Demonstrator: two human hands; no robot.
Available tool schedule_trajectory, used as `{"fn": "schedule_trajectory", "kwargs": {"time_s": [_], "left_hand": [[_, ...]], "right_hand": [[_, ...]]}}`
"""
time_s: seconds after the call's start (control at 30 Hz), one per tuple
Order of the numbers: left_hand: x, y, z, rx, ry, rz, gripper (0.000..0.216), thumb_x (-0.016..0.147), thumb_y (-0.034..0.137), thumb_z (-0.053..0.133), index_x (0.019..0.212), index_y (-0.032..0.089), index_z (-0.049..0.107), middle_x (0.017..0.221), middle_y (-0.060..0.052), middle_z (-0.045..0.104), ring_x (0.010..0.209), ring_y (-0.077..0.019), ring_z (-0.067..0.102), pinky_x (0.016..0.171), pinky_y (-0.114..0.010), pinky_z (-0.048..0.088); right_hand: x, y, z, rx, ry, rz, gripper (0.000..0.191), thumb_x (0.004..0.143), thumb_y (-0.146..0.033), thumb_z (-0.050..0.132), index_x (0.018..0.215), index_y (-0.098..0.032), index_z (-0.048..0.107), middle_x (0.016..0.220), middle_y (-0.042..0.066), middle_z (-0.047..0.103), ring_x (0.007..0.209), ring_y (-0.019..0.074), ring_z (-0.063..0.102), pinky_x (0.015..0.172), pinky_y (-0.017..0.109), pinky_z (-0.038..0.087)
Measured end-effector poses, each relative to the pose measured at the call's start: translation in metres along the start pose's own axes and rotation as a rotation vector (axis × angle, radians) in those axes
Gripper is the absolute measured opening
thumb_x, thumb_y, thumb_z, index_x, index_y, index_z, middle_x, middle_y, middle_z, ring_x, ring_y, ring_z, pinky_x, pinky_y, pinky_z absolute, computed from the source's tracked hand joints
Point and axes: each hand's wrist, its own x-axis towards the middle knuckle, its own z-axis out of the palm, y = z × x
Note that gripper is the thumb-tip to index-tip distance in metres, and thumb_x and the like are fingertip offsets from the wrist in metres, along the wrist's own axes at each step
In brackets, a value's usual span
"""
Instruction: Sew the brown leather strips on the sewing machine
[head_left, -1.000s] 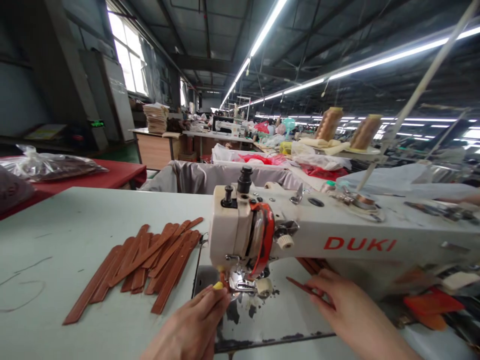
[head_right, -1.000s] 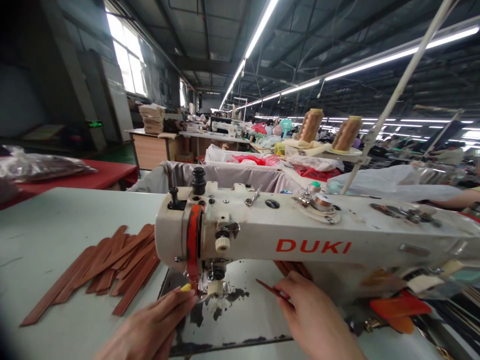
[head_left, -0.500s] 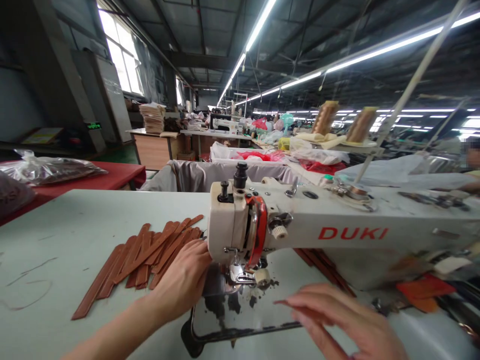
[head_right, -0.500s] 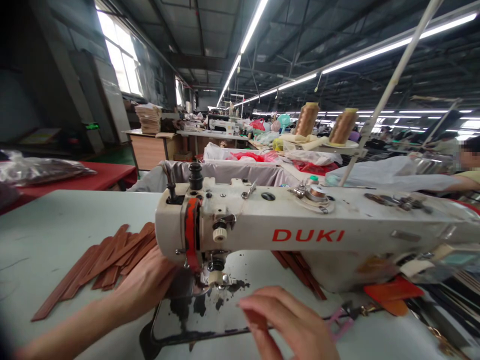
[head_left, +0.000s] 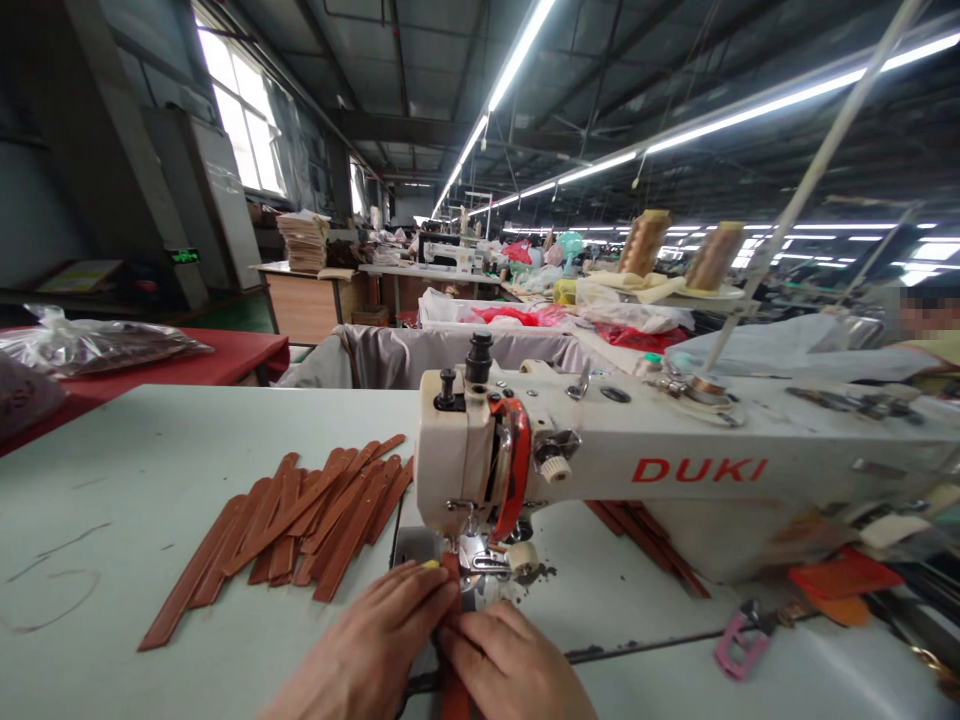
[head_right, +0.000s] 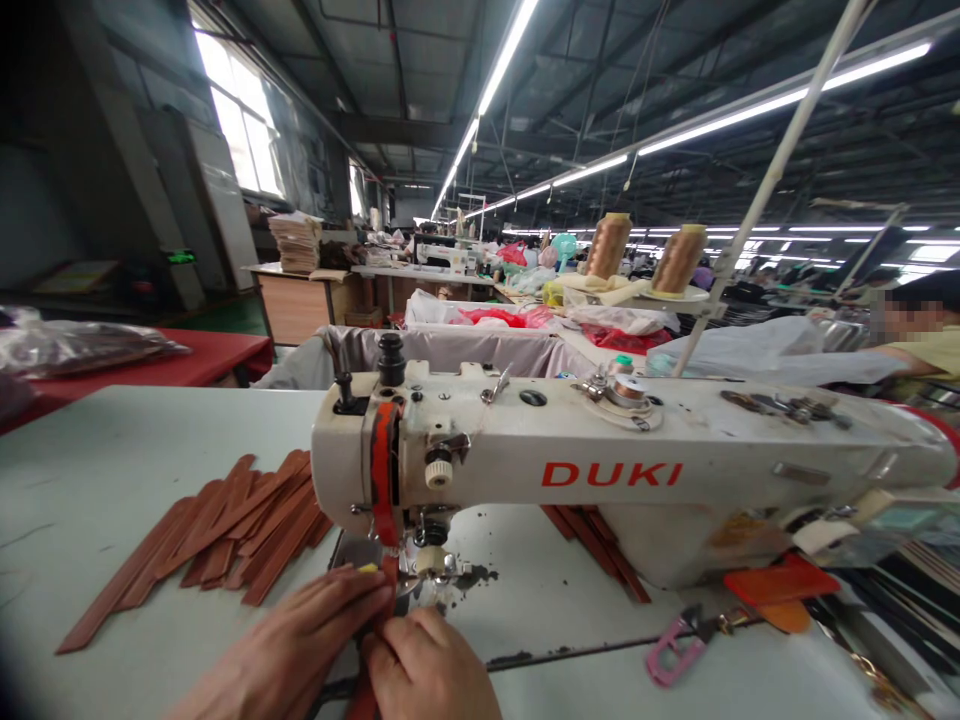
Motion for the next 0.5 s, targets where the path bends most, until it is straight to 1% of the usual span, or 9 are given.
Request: {"fn": "schedule_trajectory", "kwargs": {"time_s": [0.03,0.1,0.17,0.3,0.37,0.43,0.5], "left_hand": [[-0.002,0.003,0.007,-0.011,-0.003,0.025,0.056,0.087,0.013,0.046,0.142,0.022,0.041,0.135,-0.006,0.059,0.122,-0.0195,0.058,0.106,-0.027,0.045],[-0.004,0.006,0.017,-0.023,-0.029,0.019,0.058,0.087,0.012,0.047,0.144,0.021,0.039,0.138,-0.007,0.057,0.126,-0.0196,0.055,0.108,-0.027,0.043],[-0.002,0.005,0.021,-0.041,-0.046,0.011,0.059,0.087,0.009,0.046,0.144,0.021,0.038,0.136,-0.008,0.058,0.126,-0.0196,0.055,0.108,-0.027,0.042],[0.002,0.003,0.019,-0.076,0.009,0.035,0.064,0.086,0.01,0.045,0.148,0.022,0.034,0.133,-0.008,0.061,0.125,-0.0202,0.057,0.108,-0.028,0.042],[0.003,0.003,0.018,-0.067,0.025,0.045,0.067,0.085,0.011,0.045,0.149,0.023,0.031,0.133,-0.008,0.061,0.125,-0.0212,0.056,0.109,-0.031,0.041],[0.004,0.004,0.017,-0.056,0.034,0.052,0.069,0.084,0.01,0.045,0.15,0.024,0.03,0.133,-0.007,0.061,0.124,-0.0212,0.057,0.11,-0.032,0.041],[0.005,0.005,0.017,-0.052,0.04,0.055,0.064,0.087,0.011,0.043,0.149,0.023,0.031,0.13,-0.008,0.062,0.122,-0.0207,0.059,0.109,-0.03,0.042]], "right_hand": [[-0.001,0.0,0.001,0.002,-0.009,0.007,0.024,0.096,-0.02,0.055,0.116,-0.021,0.066,0.097,0.004,0.07,0.085,0.018,0.067,0.08,0.025,0.055],[-0.002,0.001,0.004,0.013,-0.019,0.019,0.025,0.096,-0.02,0.054,0.118,-0.021,0.065,0.097,0.005,0.07,0.086,0.0188,0.066,0.079,0.025,0.055],[-0.003,0.002,0.005,0.022,-0.013,0.028,0.024,0.096,-0.021,0.054,0.116,-0.021,0.066,0.096,0.005,0.07,0.085,0.0191,0.066,0.079,0.026,0.055],[-0.003,0.003,0.008,0.05,-0.005,0.043,0.024,0.095,-0.024,0.055,0.117,-0.022,0.065,0.096,0.006,0.07,0.084,0.0198,0.066,0.082,0.029,0.055],[-0.003,0.002,0.009,0.064,0.008,0.053,0.024,0.095,-0.021,0.053,0.116,-0.022,0.066,0.098,0.006,0.07,0.086,0.0196,0.066,0.082,0.028,0.056],[-0.005,0.001,0.009,0.065,0.043,0.063,0.023,0.094,-0.017,0.053,0.112,-0.022,0.067,0.098,0.005,0.071,0.086,0.0187,0.068,0.08,0.026,0.057],[-0.009,0.001,0.005,0.057,0.096,0.089,0.021,0.092,-0.015,0.055,0.107,-0.023,0.069,0.096,0.004,0.072,0.083,0.0174,0.069,0.076,0.023,0.058]]}}
